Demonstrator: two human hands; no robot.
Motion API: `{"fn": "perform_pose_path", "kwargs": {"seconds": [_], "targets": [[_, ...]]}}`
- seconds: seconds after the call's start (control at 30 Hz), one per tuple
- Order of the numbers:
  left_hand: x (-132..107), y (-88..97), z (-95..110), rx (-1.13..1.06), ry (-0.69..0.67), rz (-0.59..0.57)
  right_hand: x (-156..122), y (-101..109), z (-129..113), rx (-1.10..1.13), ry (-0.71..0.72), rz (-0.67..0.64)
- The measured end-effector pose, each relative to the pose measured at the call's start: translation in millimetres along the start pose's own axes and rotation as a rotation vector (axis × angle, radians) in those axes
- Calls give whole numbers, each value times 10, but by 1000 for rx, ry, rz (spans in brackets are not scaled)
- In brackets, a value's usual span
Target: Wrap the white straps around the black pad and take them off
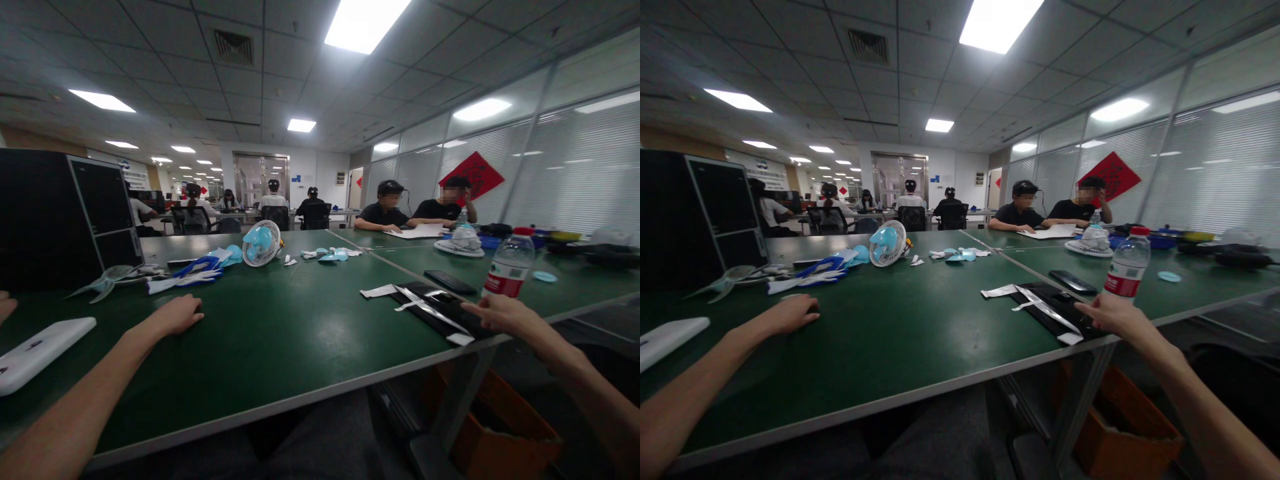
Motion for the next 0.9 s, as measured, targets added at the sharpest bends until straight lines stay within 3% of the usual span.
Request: {"fn": "perform_pose_path", "kwargs": {"seconds": [0.1,0.23,0.4,0.6,0.9], "targets": [[-10,22,20,9,6,-5,-211,-90,-84,132,36,-76],[-40,73,80,60,0,3,-336,-178,-176,183,104,-35],[-85,115,146,82,0,9,-272,-237,-106,81,132,117],[-134,172,196,68,15,-4,-161,-316,7,85,142,143],[-197,236,268,57,18,-4,-355,-278,-188,583,80,111]]}}
Point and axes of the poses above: each hand's wrist, its own x-axis towards the middle knuckle, its own y-axis out of the back of the hand, z = x × y, the point moved 2 cm from there along x, towards the middle knuckle, and after that the axes turned 7 degrees about x, right-handed, at the moved point
